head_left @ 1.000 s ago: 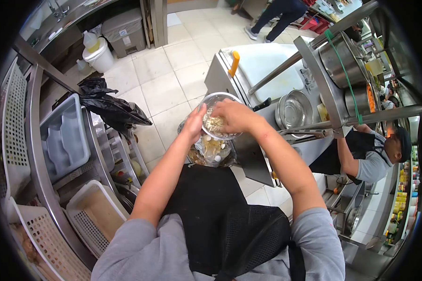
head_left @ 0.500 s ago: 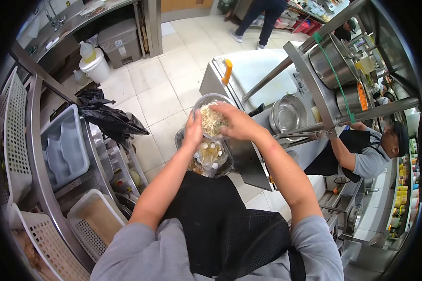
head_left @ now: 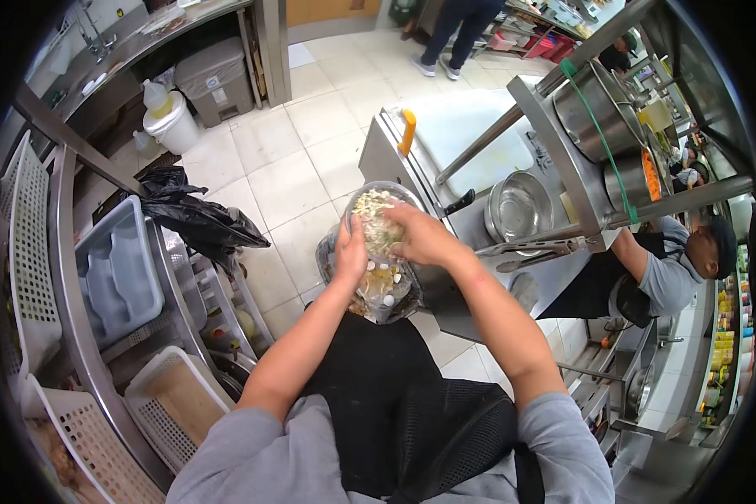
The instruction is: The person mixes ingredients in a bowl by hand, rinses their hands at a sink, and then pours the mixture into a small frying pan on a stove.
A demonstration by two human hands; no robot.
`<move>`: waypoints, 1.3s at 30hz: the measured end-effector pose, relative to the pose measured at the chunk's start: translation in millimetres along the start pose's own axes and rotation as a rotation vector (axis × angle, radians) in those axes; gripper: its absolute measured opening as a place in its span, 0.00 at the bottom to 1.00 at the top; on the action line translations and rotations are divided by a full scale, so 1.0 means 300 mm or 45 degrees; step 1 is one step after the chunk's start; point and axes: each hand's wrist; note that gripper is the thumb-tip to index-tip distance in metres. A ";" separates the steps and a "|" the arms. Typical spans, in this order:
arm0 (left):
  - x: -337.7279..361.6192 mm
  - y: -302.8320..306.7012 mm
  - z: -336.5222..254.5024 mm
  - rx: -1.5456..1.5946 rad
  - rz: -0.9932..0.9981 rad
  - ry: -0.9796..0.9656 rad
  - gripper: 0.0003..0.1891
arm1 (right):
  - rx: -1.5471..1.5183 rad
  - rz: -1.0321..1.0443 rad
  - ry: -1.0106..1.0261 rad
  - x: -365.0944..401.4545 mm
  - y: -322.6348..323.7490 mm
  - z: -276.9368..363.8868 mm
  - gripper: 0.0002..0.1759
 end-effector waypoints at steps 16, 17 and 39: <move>0.006 -0.004 -0.016 0.175 0.069 0.176 0.28 | 0.079 0.171 0.237 -0.004 0.030 0.022 0.41; -0.013 -0.004 0.005 0.032 0.061 0.070 0.29 | 0.102 0.207 0.132 -0.006 0.027 0.036 0.44; -0.002 0.018 -0.095 0.033 0.060 0.041 0.32 | -0.150 0.028 -0.057 -0.043 0.092 0.008 0.43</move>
Point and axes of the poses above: each hand's wrist, its own x-axis away from the middle knuckle, its own y-axis out of the back of the hand, z = x × y, and after that the axes turned 14 degrees about -x, right-handed
